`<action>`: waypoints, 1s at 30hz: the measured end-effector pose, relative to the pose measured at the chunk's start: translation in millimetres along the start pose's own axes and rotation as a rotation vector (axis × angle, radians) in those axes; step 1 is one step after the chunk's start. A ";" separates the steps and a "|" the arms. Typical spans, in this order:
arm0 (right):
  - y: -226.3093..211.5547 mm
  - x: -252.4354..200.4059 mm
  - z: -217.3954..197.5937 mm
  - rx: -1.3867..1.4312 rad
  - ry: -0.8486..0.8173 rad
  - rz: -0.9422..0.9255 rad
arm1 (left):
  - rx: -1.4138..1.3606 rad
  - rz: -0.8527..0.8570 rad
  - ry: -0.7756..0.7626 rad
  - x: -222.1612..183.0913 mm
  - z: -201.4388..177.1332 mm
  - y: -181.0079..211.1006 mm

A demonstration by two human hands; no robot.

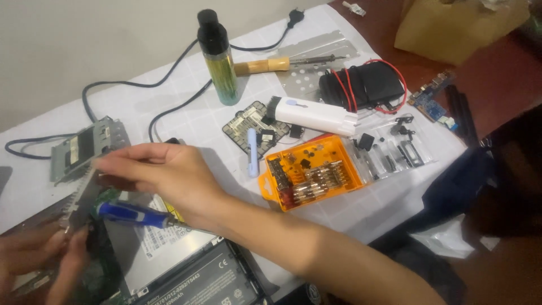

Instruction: The person is repairing a laptop by preparing a heatsink with a thermal pad and installing it onto the motherboard, followed by using a screwdriver to secure components.

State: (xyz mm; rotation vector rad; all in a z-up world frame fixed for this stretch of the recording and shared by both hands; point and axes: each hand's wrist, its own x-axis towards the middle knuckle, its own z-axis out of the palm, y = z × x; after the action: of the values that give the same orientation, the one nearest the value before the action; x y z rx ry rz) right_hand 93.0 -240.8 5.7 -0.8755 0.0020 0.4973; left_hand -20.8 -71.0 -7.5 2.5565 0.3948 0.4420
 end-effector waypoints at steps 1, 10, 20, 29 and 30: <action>-1.2 0.7 -0.9 0.051 0.000 0.081 | -0.050 -0.140 -0.081 1.8 -2.0 12.8; 19.7 25.5 -18.2 0.300 -0.172 0.143 | 0.251 -0.074 -0.514 43.1 -9.8 29.8; 6.6 34.1 -27.3 0.485 -0.063 -0.001 | 0.322 1.022 0.021 37.5 3.6 91.5; 9.6 35.1 -35.0 0.443 -0.288 0.111 | 0.207 1.143 -0.539 57.6 33.5 207.7; 8.1 31.5 -31.3 0.442 -0.290 0.112 | 0.208 1.142 -0.537 60.5 41.0 217.2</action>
State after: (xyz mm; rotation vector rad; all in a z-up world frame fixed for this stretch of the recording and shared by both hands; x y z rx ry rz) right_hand 123.7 -246.4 -27.0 -0.3671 -0.1015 0.6941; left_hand 91.0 -246.9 88.0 2.7150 -1.3086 0.0509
